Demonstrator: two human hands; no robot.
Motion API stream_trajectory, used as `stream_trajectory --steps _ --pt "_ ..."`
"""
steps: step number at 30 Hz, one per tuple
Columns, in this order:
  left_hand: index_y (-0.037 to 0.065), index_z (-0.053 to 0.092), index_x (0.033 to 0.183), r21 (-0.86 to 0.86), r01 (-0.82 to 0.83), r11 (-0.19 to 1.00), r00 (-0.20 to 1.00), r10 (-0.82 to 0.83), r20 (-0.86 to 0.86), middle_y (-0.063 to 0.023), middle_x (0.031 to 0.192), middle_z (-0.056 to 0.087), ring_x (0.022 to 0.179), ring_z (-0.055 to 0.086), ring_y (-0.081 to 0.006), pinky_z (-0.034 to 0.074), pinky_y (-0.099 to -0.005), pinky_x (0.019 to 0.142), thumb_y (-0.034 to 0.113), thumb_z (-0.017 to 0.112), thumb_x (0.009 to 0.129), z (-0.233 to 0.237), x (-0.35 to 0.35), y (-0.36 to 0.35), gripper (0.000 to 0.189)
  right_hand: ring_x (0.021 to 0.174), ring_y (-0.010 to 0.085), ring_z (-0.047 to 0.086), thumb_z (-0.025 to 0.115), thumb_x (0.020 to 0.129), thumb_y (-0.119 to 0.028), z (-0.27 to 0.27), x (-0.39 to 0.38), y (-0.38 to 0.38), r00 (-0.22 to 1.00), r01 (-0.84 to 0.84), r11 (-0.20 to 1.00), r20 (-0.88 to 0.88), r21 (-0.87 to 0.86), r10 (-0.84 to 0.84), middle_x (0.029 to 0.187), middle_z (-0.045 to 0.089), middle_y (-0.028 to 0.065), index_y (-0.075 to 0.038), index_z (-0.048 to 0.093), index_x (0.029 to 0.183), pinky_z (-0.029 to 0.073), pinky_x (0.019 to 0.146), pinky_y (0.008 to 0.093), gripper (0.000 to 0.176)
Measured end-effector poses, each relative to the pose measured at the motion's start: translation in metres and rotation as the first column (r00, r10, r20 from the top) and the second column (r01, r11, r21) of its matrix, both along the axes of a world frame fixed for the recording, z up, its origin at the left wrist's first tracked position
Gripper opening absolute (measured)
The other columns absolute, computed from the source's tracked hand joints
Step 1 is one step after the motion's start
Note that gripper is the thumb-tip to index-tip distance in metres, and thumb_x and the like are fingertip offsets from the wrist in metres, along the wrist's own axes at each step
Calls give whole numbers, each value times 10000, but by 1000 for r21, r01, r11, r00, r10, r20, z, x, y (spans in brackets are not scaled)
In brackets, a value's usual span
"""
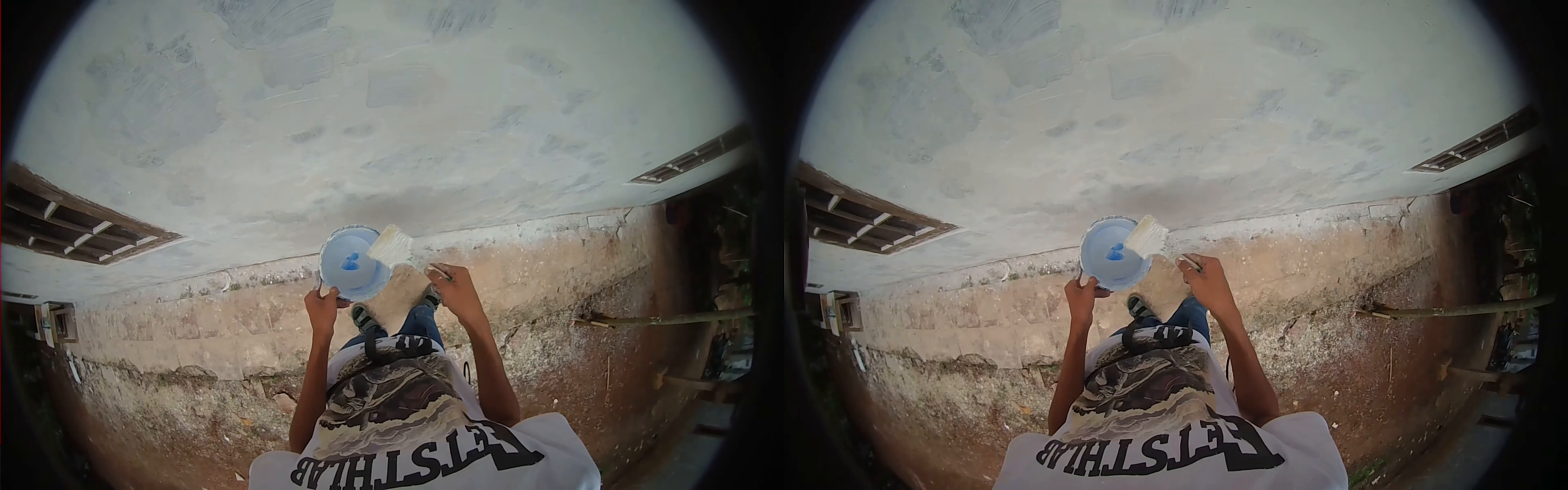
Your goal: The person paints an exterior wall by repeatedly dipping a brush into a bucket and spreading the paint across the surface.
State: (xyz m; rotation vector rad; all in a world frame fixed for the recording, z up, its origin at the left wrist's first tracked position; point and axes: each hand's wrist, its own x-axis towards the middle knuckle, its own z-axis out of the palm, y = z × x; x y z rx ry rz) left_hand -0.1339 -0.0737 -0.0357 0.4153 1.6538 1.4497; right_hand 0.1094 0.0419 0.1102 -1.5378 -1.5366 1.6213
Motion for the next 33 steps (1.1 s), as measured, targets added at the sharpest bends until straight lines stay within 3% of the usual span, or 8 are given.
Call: stream_trajectory --steps 3,9,16,25,27,28,30,33 --pt "-174 500 896 -23 39 999 996 -41 -78 -227 646 637 550 668 -259 548 -312 509 55 598 840 9 2 8 255 629 237 634 580 874 -206 -47 -26 -17 958 -273 845 212 461 194 672 632 143 36 643 947 466 577 343 261" --pt "-163 514 861 -66 185 980 956 -195 -218 -227 652 642 554 671 -257 539 -305 488 54 615 830 13 7 16 241 660 353 648 599 835 -226 -108 -86 -17 741 -527 734 654 428 151 695 643 188 21 616 824 510 616 464 248" --pt "-146 544 823 -17 227 974 933 -222 -285 -218 653 648 558 674 -238 534 -299 487 62 637 818 3 13 16 227 701 376 642 614 815 -242 -126 -91 -12 707 -615 724 625 314 330 711 642 199 15 631 821 508 651 475 257" --pt "-138 543 804 -7 296 955 914 -285 -290 -217 627 636 560 676 -242 532 -305 475 62 636 817 1 19 30 221 742 347 641 572 874 -240 -138 -64 13 872 -489 723 295 488 390 763 657 189 33 663 927 482 682 445 293" --pt "-151 537 826 9 272 962 936 -262 -236 -217 631 635 559 675 -254 544 -312 477 55 616 826 -5 17 35 221 566 180 554 551 917 -230 -130 -48 11 961 -254 955 -75 154 267 649 588 72 35 650 994 434 544 326 294" --pt "-151 537 826 12 272 962 936 -262 -234 -217 631 635 559 675 -254 544 -312 477 55 616 826 -6 16 37 221 566 180 554 551 917 -230 -118 -38 11 961 -254 955 -71 155 268 649 588 72 35 650 994 434 544 326 294" --pt "-158 530 846 7 204 979 976 -203 -85 -218 656 639 552 672 -262 560 -320 484 48 591 838 -8 15 41 215 511 54 389 539 939 -206 -89 -14 7 931 -86 941 -362 -326 -41 613 465 -25 18 619 992 316 472 227 244" --pt "-158 525 842 78 94 992 994 -98 41 -212 674 642 542 668 -270 569 -325 490 48 579 844 3 19 43 213 480 41 323 536 936 -186 -64 15 1 866 27 915 -447 -402 -222 596 414 -39 -15 581 970 260 446 212 180"
